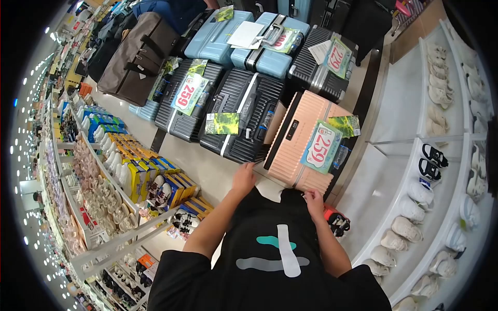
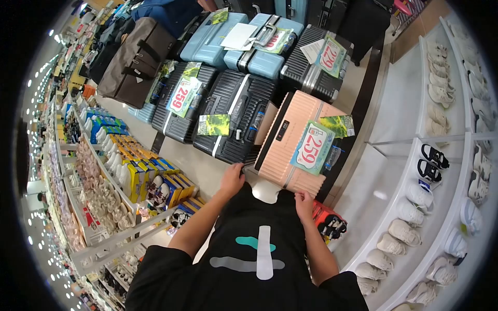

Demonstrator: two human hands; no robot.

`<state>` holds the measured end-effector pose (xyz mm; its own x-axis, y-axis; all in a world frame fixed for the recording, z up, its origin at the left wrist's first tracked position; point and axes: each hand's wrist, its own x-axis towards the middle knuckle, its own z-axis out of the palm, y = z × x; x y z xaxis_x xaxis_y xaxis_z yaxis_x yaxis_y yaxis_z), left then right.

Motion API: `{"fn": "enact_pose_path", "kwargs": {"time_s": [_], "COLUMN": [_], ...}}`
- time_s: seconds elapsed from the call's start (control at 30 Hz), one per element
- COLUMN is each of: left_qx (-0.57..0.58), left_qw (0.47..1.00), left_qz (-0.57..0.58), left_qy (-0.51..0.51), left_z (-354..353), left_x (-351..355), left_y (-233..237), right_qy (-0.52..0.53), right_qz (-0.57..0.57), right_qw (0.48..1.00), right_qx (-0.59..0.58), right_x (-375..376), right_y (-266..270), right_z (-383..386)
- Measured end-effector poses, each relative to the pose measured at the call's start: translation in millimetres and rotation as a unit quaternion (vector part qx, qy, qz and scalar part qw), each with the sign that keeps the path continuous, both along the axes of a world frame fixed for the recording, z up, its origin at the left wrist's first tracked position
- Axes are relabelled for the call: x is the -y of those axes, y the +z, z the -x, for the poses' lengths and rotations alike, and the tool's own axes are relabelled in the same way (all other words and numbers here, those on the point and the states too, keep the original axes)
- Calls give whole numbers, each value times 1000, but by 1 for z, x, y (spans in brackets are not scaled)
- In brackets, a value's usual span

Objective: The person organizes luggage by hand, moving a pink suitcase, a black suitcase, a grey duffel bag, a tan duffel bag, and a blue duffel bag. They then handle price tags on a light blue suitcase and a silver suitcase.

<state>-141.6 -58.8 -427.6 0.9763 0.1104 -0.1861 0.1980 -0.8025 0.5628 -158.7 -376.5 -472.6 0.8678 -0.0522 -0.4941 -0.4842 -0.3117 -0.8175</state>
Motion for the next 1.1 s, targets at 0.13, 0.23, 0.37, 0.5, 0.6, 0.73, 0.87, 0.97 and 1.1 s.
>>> {"fn": "enact_pose_path", "kwargs": {"time_s": [0.13, 0.23, 0.37, 0.5, 0.6, 0.73, 0.87, 0.97, 1.1], "left_qx": [15, -17, -45, -126, -170, -195, -224, -214, -197], "left_qw": [996, 986, 961, 965, 958, 945, 928, 918, 918], "left_qz": [-92, -163, -239, -174, -172, -179, -215, -240, -254], "left_qy": [-2, -36, -128, -152, -157, -194, -207, -231, -232], "left_z": [-30, -39, -23, -26, -26, -19, -25, -26, -25], "left_x": [-60, -103, -138, -141, -141, -151, -150, -152, -153], "left_y": [-13, -35, -48, -28, -24, -20, -18, -25, -28], "right_qy": [22, -26, -91, -88, -115, -120, -212, -235, -239], "right_qz": [-78, -98, -137, -97, -53, -102, -185, -230, -200], "right_qw": [997, 992, 981, 990, 987, 976, 936, 920, 921], "right_qx": [-8, -69, -103, -42, -102, -151, -213, -213, -232], "right_x": [-59, -123, -195, -235, -254, -263, -267, -274, -275], "right_y": [6, 19, 6, -38, -33, -32, -65, -85, -81], "right_z": [-19, -22, -28, -47, -68, -93, -108, -122, -136]}}
